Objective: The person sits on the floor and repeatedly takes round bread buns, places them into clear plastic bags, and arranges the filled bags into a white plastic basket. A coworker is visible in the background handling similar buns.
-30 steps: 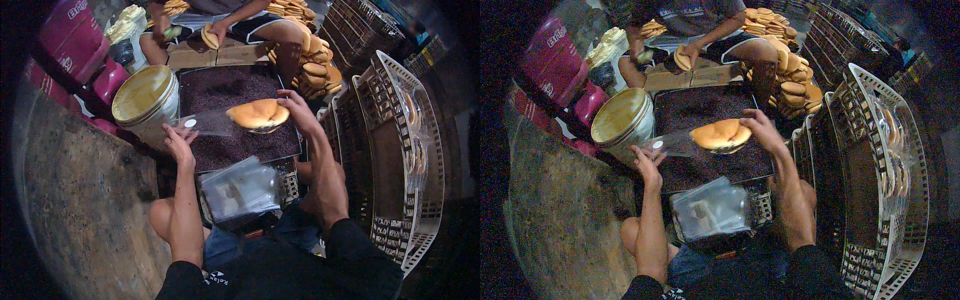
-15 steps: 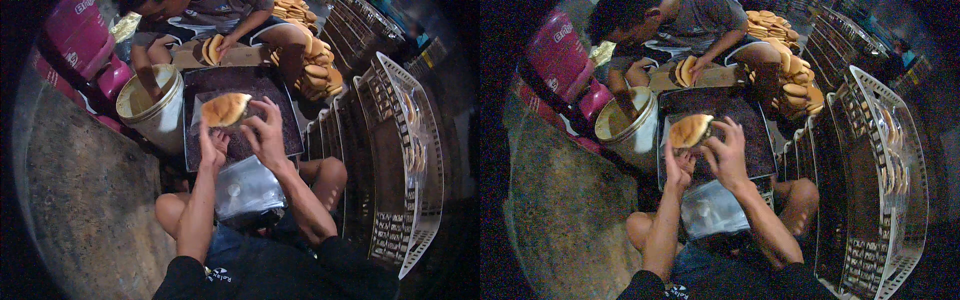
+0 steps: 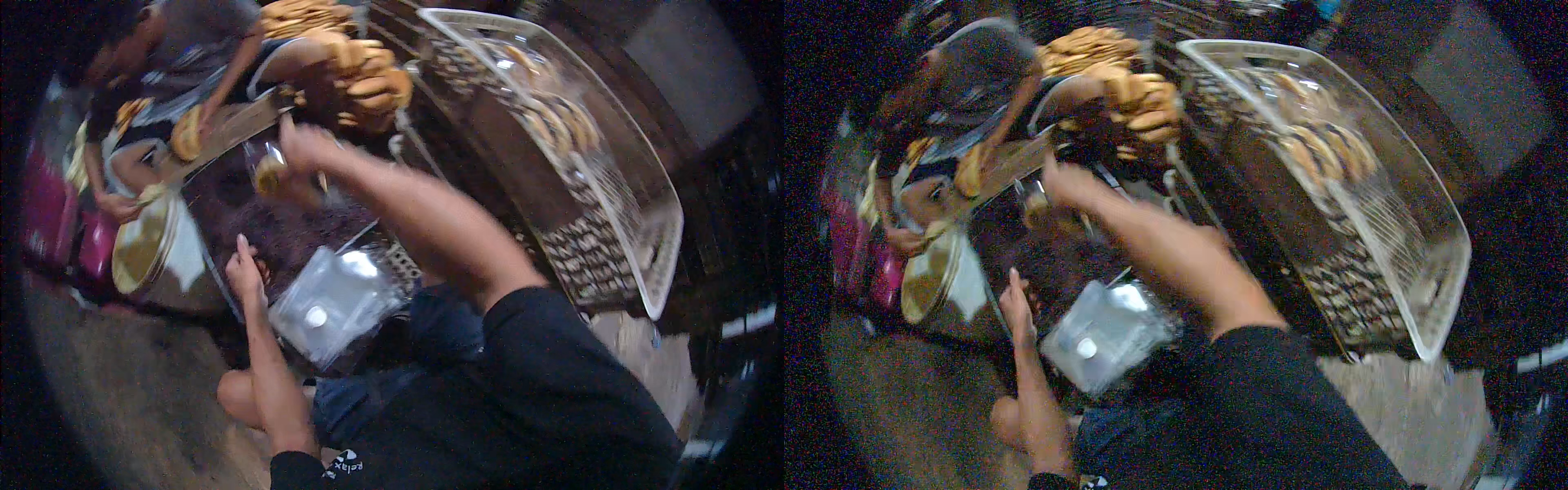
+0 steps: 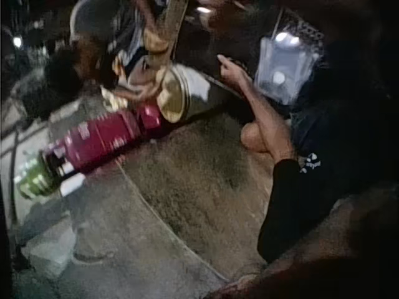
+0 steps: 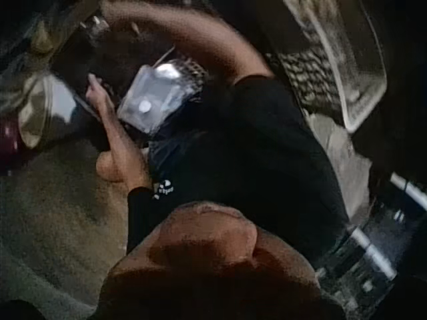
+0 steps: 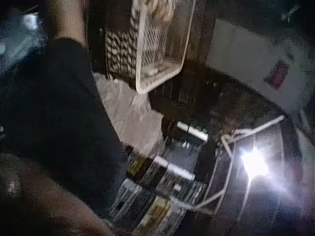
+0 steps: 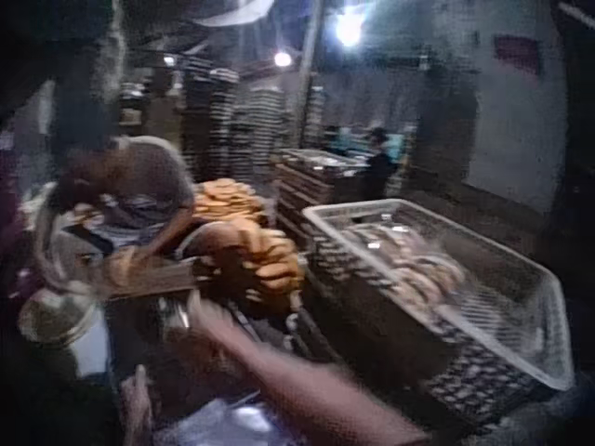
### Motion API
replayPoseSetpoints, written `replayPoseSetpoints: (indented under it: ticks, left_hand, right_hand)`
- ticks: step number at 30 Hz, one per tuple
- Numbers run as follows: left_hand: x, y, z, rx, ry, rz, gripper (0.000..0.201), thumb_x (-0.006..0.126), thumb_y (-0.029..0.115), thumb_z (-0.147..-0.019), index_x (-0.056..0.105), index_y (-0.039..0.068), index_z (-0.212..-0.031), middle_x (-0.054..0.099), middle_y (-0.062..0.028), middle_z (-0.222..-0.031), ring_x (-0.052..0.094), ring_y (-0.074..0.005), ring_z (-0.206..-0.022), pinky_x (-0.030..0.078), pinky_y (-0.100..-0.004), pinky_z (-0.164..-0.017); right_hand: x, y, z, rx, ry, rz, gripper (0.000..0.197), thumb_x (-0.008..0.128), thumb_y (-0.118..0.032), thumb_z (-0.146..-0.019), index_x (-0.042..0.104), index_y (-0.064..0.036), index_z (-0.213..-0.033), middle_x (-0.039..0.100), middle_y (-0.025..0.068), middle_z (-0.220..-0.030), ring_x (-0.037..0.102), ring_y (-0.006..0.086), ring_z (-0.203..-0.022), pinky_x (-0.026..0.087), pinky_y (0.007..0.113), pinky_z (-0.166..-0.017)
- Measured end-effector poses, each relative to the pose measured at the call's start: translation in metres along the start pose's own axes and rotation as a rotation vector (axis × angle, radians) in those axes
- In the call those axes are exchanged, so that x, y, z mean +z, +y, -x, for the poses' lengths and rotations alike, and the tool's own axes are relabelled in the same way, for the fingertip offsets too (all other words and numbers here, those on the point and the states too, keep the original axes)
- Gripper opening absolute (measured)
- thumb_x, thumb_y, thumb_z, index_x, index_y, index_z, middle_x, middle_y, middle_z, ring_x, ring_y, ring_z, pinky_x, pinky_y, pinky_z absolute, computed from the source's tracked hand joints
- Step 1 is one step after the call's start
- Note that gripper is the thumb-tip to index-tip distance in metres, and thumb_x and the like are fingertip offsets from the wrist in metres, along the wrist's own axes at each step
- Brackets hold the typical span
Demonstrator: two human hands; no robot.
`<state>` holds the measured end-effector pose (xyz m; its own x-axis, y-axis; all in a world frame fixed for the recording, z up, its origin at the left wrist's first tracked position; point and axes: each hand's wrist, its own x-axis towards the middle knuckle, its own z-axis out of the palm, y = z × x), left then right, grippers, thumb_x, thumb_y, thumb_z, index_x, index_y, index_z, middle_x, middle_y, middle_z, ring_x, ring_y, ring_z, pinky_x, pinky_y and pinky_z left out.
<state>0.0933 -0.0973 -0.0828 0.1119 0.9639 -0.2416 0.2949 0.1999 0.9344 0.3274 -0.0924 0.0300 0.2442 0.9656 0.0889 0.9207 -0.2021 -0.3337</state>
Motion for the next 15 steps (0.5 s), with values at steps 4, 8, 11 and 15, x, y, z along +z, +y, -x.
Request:
replayPoseSetpoints:
  ticks: [4, 8, 11, 15]
  left_hand:
    - [0.011, -0.043, 0.018, 0.045, -0.575, -0.578, 0.058, 0.062, 0.054, -0.08, 0.063, -0.001, -0.061, 0.056, -0.0085, -0.048, 0.054, -0.0157, -0.039, 0.044, -0.0303, -0.044]
    - [0.037, -0.062, 0.041, -0.027, -0.748, -0.781, 0.055, 0.068, 0.051, -0.076, 0.062, 0.001, -0.054, 0.058, -0.0081, -0.048, 0.057, -0.0179, -0.041, 0.046, -0.0331, -0.046]
    - [0.065, -0.055, 0.059, 0.088, -0.792, -0.852, 0.056, 0.068, 0.048, -0.078, 0.058, 0.002, -0.047, 0.057, -0.0079, -0.046, 0.056, -0.0182, -0.039, 0.046, -0.0337, -0.046]
    - [0.065, -0.088, 0.045, 0.012, -0.837, -0.703, 0.052, 0.067, 0.041, -0.081, 0.059, 0.001, -0.05, 0.057, -0.0081, -0.047, 0.056, -0.0169, -0.039, 0.045, -0.0316, -0.044]
  right_hand:
    - [-0.229, 0.043, 0.031, -0.153, 0.222, 0.404, 0.069, 0.075, -0.037, -0.07, 0.046, 0.0043, -0.118, 0.064, 0.0211, -0.094, 0.063, 0.0327, -0.085, 0.05, 0.039, -0.072]
    - [-0.361, 0.147, 0.174, 0.119, 0.365, 0.638, 0.052, 0.068, -0.035, -0.076, 0.053, -0.0026, -0.113, 0.063, 0.0187, -0.095, 0.062, 0.0297, -0.088, 0.049, 0.038, -0.072]
    - [-0.368, 0.232, 0.243, 0.549, 0.407, 0.631, 0.076, 0.073, -0.019, -0.062, 0.037, -0.0079, -0.127, 0.063, 0.0255, -0.091, 0.063, 0.0386, -0.086, 0.05, 0.04, -0.075]
    - [-0.339, 0.318, 0.257, 0.752, 0.324, 0.554, 0.087, 0.075, -0.023, -0.064, 0.024, -0.0084, -0.134, 0.059, 0.0279, -0.109, 0.061, 0.0431, -0.092, 0.048, 0.048, -0.083]
